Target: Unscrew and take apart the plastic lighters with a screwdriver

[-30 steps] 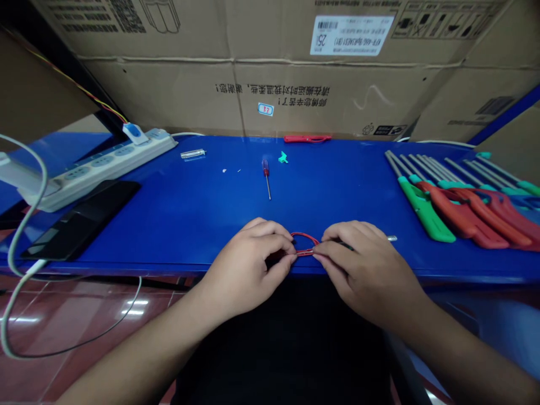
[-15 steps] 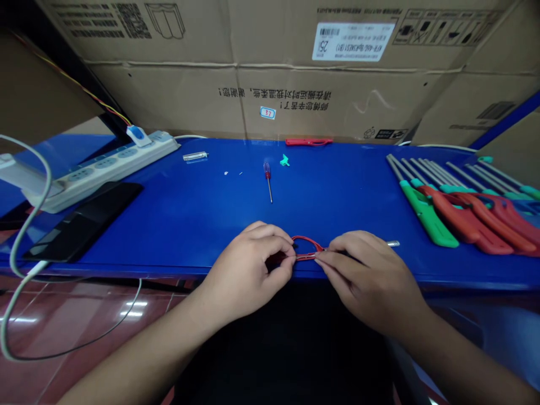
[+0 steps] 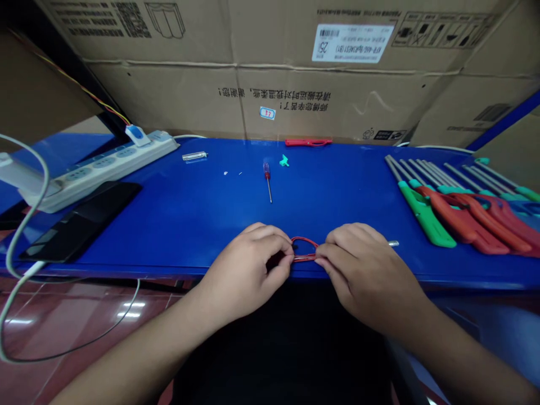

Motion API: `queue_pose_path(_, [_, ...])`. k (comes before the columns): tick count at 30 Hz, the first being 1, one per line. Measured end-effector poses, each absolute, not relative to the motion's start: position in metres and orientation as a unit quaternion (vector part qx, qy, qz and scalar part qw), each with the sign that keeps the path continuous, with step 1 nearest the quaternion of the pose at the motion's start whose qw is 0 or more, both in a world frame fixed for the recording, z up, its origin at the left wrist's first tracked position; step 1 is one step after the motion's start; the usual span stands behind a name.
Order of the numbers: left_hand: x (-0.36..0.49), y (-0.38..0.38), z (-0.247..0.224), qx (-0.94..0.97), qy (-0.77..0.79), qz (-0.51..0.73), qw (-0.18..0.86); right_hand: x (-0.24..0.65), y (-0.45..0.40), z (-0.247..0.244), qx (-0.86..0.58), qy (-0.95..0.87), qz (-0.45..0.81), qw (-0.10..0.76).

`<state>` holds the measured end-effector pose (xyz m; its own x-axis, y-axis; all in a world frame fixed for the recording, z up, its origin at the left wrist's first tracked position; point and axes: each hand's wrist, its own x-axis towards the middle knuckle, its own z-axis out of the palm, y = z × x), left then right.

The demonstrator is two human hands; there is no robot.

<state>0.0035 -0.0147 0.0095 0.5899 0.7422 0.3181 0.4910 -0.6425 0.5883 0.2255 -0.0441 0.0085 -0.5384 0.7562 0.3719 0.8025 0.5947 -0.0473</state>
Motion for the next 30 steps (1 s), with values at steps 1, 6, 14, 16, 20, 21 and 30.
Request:
queue_pose_path(1, [0.003,-0.015,0.010,0.872,0.352,0.269,0.210,0.226,-0.044,0.008,-0.446,-0.873,-0.065,0.183])
queue_pose_path(6, [-0.001,-0.016,0.014,0.918,0.327,0.196,0.111,0.228,-0.046,0.006,-0.462,-0.866,-0.053,0.185])
queue_pose_path(14, [-0.001,-0.009,0.019,0.935,0.288,0.148,0.147,0.233,-0.045,0.004,-0.450,-0.874,-0.028,0.183])
queue_pose_path(16, [-0.002,-0.009,0.017,0.935,0.284,0.152,0.150,0.234,-0.044,0.003,-0.453,-0.872,-0.027,0.183])
queue_pose_path(20, [-0.003,-0.011,0.015,0.933,0.266,0.177,0.167,0.235,-0.045,0.003,-0.458,-0.870,-0.025,0.182])
queue_pose_path(21, [-0.004,-0.011,0.015,0.934,0.262,0.177,0.166,0.236,-0.045,0.003,-0.458,-0.870,-0.024,0.182])
queue_pose_path(30, [-0.001,-0.008,0.021,0.945,0.266,0.128,0.140,0.239,-0.045,0.003,-0.423,-0.884,-0.032,0.196])
